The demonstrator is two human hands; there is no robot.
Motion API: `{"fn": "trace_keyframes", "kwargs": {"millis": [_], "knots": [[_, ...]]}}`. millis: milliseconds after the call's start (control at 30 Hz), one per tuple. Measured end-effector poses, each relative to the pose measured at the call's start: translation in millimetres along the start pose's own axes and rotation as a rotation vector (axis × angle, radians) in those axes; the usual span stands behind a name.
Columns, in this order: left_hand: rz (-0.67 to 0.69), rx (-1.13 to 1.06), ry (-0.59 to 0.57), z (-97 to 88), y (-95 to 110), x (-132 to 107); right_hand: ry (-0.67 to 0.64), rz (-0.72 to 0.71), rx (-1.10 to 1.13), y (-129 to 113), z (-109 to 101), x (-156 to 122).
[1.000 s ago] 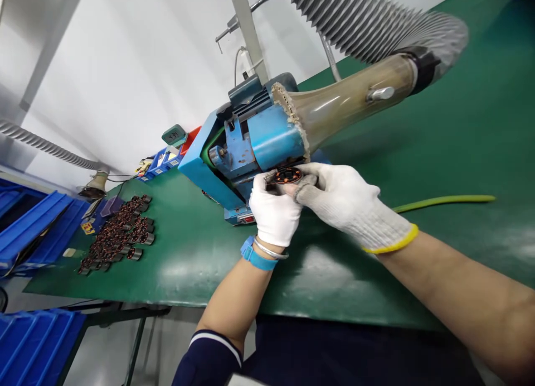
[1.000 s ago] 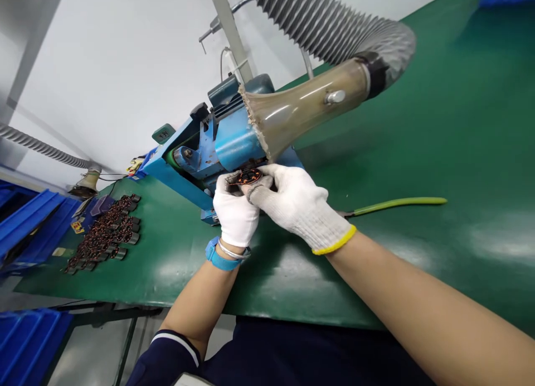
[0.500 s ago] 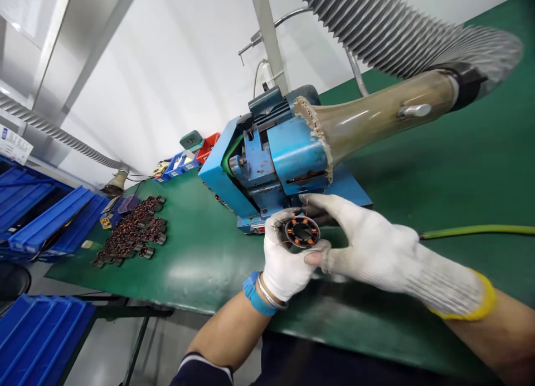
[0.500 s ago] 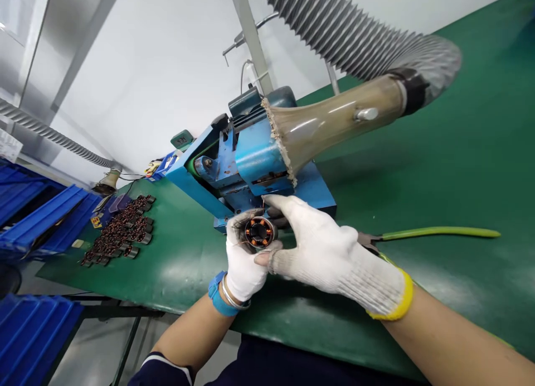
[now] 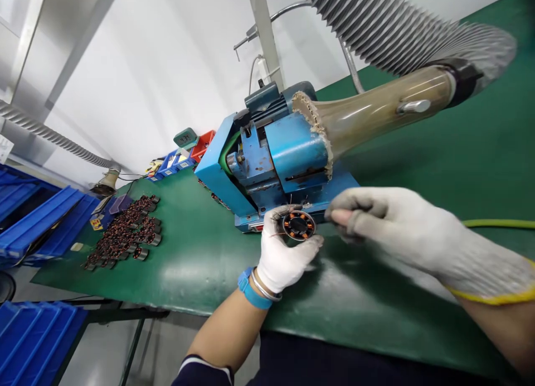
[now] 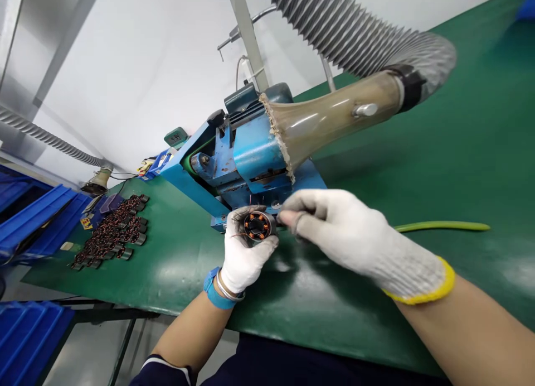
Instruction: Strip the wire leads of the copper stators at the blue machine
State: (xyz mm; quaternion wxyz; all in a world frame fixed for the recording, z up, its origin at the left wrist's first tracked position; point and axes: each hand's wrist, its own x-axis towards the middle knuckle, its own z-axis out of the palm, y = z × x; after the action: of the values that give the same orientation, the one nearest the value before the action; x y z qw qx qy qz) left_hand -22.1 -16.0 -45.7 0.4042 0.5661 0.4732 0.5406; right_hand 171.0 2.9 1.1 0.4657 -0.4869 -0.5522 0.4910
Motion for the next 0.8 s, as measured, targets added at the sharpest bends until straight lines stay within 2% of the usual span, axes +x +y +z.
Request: {"fn": "trace_keyframes", "kwargs": {"millis": [67,133,233,300,367,433,567,600,633,733,800], "knots": [[-0.050,-0.021,0.013,2.2,2.0,-0.9,0.115,0.056,0.178,-6.1,-2.9,2.6],[-0.089,-0.069,0.041,4.9,1.9,-1.8,0.176,0.105,0.115,-8.4,-3.2,4.2],[-0.070,-0.146,0.058,7.6,-0.2,-2.4,-0.006,0.131,-0.092,-4.4,7.4,3.0],[0.001,-0.112,0.051,7.6,-0.8,-2.6,-0.024,0.047,-0.021,0.6,19.8,1.1],[0.092,-0.023,0.028,6.8,-0.1,-3.3,0.053,-0.014,0.104,5.4,29.5,1.0],[0.167,0.063,0.007,6.0,1.1,-4.5,0.134,0.002,0.220,9.3,31.3,4.1],[0.288,0.186,0.070,6.0,2.4,-4.9,0.433,0.014,0.447,13.9,17.9,13.9],[0.302,0.215,0.097,6.4,2.5,-3.7,0.463,0.008,0.442,14.6,15.7,15.2],[0.304,0.244,0.124,7.0,2.6,-1.7,0.440,0.015,0.403,15.3,15.6,15.6],[0.271,0.315,0.187,10.1,3.8,8.0,0.156,0.059,0.252,17.4,27.2,13.5],[0.243,0.342,0.212,13.1,5.7,15.8,0.030,0.030,0.259,18.9,39.2,13.0]]}}
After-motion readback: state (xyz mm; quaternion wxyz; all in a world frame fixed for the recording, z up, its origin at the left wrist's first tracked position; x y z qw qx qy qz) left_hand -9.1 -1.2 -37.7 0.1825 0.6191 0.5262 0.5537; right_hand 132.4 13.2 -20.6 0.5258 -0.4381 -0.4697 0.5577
